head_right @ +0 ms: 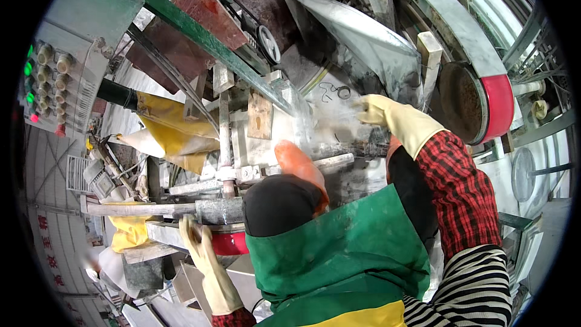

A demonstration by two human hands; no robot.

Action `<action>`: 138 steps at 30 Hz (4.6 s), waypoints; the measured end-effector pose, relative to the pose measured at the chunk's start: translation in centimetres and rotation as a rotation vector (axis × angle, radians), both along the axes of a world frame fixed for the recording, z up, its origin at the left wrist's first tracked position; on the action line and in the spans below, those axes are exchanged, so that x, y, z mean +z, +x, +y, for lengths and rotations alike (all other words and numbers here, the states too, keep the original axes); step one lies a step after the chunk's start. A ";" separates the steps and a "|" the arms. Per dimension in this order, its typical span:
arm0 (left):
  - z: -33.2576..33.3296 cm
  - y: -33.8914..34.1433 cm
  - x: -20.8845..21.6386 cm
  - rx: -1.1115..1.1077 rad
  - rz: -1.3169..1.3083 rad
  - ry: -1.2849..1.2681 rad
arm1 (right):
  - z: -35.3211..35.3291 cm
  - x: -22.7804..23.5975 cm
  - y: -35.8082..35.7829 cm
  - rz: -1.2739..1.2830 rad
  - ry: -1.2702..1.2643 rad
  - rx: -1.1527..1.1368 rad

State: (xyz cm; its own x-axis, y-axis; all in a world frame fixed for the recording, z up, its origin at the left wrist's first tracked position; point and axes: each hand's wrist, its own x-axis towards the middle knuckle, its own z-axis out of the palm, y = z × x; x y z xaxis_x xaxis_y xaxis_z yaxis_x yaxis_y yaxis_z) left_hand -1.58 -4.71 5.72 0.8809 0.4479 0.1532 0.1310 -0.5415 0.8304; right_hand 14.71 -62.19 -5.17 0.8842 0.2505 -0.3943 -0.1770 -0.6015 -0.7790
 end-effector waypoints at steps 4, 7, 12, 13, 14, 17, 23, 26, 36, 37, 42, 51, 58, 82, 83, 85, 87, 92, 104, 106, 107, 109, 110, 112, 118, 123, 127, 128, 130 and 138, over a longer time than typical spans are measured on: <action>-10.6 9.1 5.7 -0.410 0.055 0.234 | 5.7 5.7 -0.9 -0.140 0.316 -0.063; -17.4 15.8 6.4 -0.839 -0.142 0.411 | 9.6 7.8 -2.2 -0.035 0.902 -0.165; -28.5 21.5 7.5 -1.367 -0.224 0.459 | 12.6 8.9 -1.9 -0.047 1.234 -0.258; -30.0 21.6 7.8 -1.445 -0.204 0.458 | 12.7 8.4 -1.9 -0.060 1.131 -0.416; -30.6 21.5 7.7 -1.481 -0.200 0.485 | 12.7 8.4 -1.8 -0.096 1.179 -0.474; -31.7 21.8 6.8 -1.536 -0.352 0.401 | 12.4 7.0 -0.9 -0.224 1.248 -0.694; -21.5 22.4 5.4 -1.112 -0.101 0.493 | 9.8 4.8 0.7 -0.235 1.075 -0.981; -11.2 18.7 4.7 -0.626 0.190 0.604 | 7.6 6.0 0.5 -0.228 0.995 -1.153; 8.9 5.3 -1.9 -0.070 0.184 1.007 | -6.7 5.9 -1.7 -0.697 0.416 -1.389; 9.2 4.6 -2.1 -0.053 0.193 1.012 | -9.3 5.6 -3.5 -0.773 0.489 -1.428; 10.0 3.8 -2.4 0.001 0.214 1.226 | -19.0 4.2 -10.6 -0.737 0.293 -1.814; 7.7 4.4 -2.0 -0.027 0.283 0.935 | -25.8 2.8 -16.9 -0.448 0.087 -1.672; 7.3 4.6 -2.3 -0.029 0.249 0.959 | -25.4 4.6 -19.0 -0.273 -0.009 -1.336; 1.7 2.9 0.2 0.001 0.188 0.990 | 2.6 -4.3 3.9 0.071 -0.535 0.181; 1.4 3.1 -0.1 -0.001 0.172 0.981 | 2.0 -6.4 5.0 0.126 -0.493 0.146; 1.3 4.1 -0.7 -0.061 0.110 0.933 | -1.7 -12.4 8.3 0.308 -0.250 -0.083; 2.9 3.4 -2.1 -0.015 0.132 0.981 | -0.3 -15.0 10.0 0.233 -0.149 -0.126; 2.8 2.9 -2.5 0.050 0.149 1.016 | 0.4 -9.8 7.8 0.265 -0.103 -0.038; 1.2 3.0 -2.3 0.077 0.241 0.944 | -0.7 -8.6 5.5 0.233 -0.120 -0.189; 0.9 3.1 -2.4 0.085 0.231 0.936 | -1.5 -9.5 5.6 0.278 -0.075 -0.184; 0.8 3.1 -2.5 0.089 0.226 0.932 | -1.5 -9.9 5.8 0.267 -0.091 -0.180; 0.4 2.9 -2.5 0.098 0.221 0.941 | -0.7 -9.5 5.3 0.224 -0.078 -0.246; 0.4 2.7 -2.5 0.103 0.219 0.946 | -0.3 -8.6 5.2 0.223 -0.109 -0.225; 0.7 2.6 -2.7 0.094 0.230 0.944 | 0.2 -7.0 4.8 0.202 -0.188 -0.177; 0.1 2.5 -2.8 0.105 0.229 0.948 | 0.2 -5.8 4.0 0.130 -0.240 -0.107; -0.4 2.4 -2.9 0.063 0.192 0.985 | 0.0 -7.1 5.5 0.229 -0.292 -0.131; -1.3 2.4 -2.1 0.059 0.190 0.873 | -0.8 -8.2 7.3 0.294 -0.204 0.001; -1.3 2.3 -1.9 0.060 0.164 0.773 | 0.2 -8.0 7.8 0.308 -0.196 -0.091; 0.2 2.5 -2.8 0.028 -0.075 0.704 | 0.3 -9.1 7.4 0.231 -0.163 -0.141; 6.3 0.7 -5.9 0.216 0.042 0.411 | -0.6 -7.4 6.6 0.192 -0.117 -0.132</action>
State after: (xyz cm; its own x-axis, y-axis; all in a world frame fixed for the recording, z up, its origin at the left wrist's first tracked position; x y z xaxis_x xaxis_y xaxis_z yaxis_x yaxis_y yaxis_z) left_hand -0.84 1.61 -0.21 0.7831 0.5318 0.3224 0.3061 -0.7809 0.5445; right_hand 21.30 -62.76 -12.57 0.8124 0.0811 -0.5774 -0.3977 -0.6472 -0.6504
